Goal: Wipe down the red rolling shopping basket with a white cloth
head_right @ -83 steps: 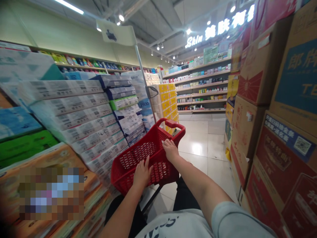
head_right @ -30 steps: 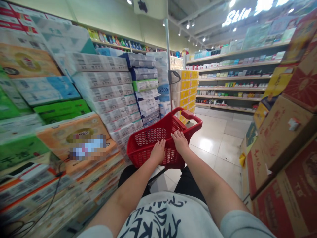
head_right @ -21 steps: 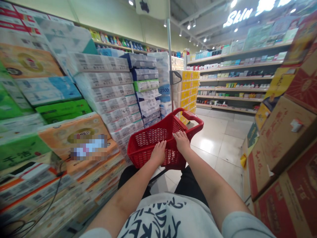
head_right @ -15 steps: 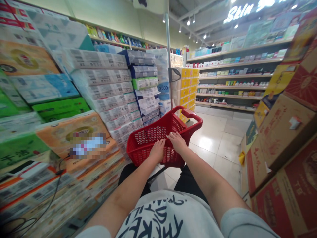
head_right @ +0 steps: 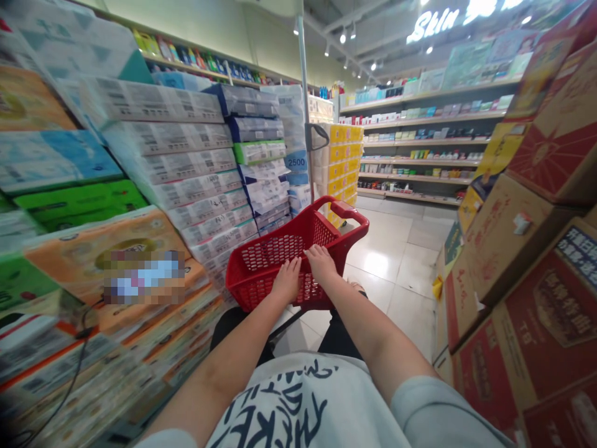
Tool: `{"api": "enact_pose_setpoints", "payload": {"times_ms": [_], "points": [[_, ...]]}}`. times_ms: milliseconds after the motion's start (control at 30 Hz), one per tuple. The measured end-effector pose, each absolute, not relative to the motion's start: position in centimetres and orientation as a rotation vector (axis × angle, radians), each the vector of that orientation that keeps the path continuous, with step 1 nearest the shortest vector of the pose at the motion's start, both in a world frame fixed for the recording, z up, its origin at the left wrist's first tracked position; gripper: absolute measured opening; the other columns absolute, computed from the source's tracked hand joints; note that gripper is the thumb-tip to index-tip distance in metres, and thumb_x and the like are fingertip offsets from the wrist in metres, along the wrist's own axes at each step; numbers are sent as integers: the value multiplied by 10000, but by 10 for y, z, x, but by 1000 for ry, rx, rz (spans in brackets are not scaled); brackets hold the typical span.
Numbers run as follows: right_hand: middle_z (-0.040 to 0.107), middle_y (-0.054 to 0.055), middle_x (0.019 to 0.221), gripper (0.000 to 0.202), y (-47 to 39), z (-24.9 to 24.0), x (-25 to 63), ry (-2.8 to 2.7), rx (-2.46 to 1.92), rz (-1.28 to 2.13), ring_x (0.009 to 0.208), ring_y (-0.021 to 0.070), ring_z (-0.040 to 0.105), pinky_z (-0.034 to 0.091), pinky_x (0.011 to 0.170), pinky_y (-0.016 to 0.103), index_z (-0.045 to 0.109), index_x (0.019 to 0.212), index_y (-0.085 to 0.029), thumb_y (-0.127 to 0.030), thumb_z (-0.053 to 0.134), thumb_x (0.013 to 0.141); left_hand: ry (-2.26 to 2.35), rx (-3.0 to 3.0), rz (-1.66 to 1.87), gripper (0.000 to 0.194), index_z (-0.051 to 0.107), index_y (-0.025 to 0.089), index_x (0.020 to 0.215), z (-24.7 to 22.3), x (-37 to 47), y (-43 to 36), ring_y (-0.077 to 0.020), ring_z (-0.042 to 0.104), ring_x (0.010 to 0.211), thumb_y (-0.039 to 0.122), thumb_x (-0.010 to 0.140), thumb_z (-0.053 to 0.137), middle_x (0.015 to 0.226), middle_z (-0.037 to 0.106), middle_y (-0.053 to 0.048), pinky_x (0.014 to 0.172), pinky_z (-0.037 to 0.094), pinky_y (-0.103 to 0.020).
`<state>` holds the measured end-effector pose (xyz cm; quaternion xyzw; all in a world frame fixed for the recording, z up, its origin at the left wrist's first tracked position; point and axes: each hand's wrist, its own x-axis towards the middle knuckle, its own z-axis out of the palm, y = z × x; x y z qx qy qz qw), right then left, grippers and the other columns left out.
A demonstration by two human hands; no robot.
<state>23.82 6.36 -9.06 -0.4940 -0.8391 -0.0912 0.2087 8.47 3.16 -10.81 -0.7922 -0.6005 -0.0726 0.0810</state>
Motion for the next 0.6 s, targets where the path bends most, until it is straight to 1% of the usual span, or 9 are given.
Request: {"api": "enact_pose_setpoints", "payload": {"times_ms": [100, 167, 267, 367, 500, 533, 600], "points": [[416, 119, 1464, 548, 62, -99, 225, -2435, -1256, -225, 1384, 215, 310, 240, 1136, 390, 443, 1397, -126, -60, 433, 853, -1772, -2375, -215, 681, 237, 77, 1482, -111, 81, 33, -301, 259, 1413, 104, 819, 390, 1536, 293, -138, 1147, 252, -425], [448, 110, 1443, 546, 64, -98, 232, -2409, -1245, -242, 1366, 209, 340, 239, 1136, 403, 462, 1388, -157, -51, 428, 853, -1741, -2376, -230, 675, 223, 102, 1491, -114, 79, 33, -289, 272, 1410, 112, 833, 373, 1531, 307, -134, 1139, 264, -433], [518, 84, 1385, 539, 72, -86, 262, -2309, -1322, -292, 1331, 210, 388, 234, 1130, 423, 517, 1348, -210, -31, 398, 854, -1716, -2362, -260, 658, 206, 120, 1498, -116, 77, 34, -298, 279, 1405, 174, 864, 375, 1531, 310, -123, 1133, 269, -452], [519, 66, 1386, 565, 80, -72, 299, -2319, -1348, -356, 1318, 217, 403, 201, 1133, 431, 514, 1353, -228, -31, 407, 834, -1719, -2354, -279, 641, 223, 112, 1492, -115, 79, 34, -309, 285, 1401, 226, 882, 383, 1528, 316, -126, 1136, 265, -455], [518, 75, 1384, 548, 87, -62, 335, -2314, -1349, -453, 1273, 242, 440, 123, 1131, 460, 517, 1342, -206, -63, 445, 818, -1726, -2368, -261, 641, 238, 98, 1486, -113, 83, 34, -317, 278, 1403, 226, 877, 392, 1534, 304, -123, 1140, 262, -448], [524, 82, 1376, 521, 88, -60, 340, -2295, -1358, -468, 1258, 245, 447, 128, 1125, 450, 527, 1327, -193, -76, 446, 826, -1721, -2372, -260, 646, 230, 104, 1489, -113, 84, 34, -314, 276, 1405, 221, 875, 392, 1534, 304, -122, 1138, 265, -450], [547, 98, 1337, 457, 89, -58, 342, -2243, -1392, -480, 1222, 246, 461, 192, 1090, 400, 557, 1279, -163, -98, 443, 841, -1702, -2379, -263, 654, 208, 122, 1497, -114, 87, 33, -306, 273, 1408, 217, 876, 388, 1534, 304, -121, 1135, 269, -451]]}}
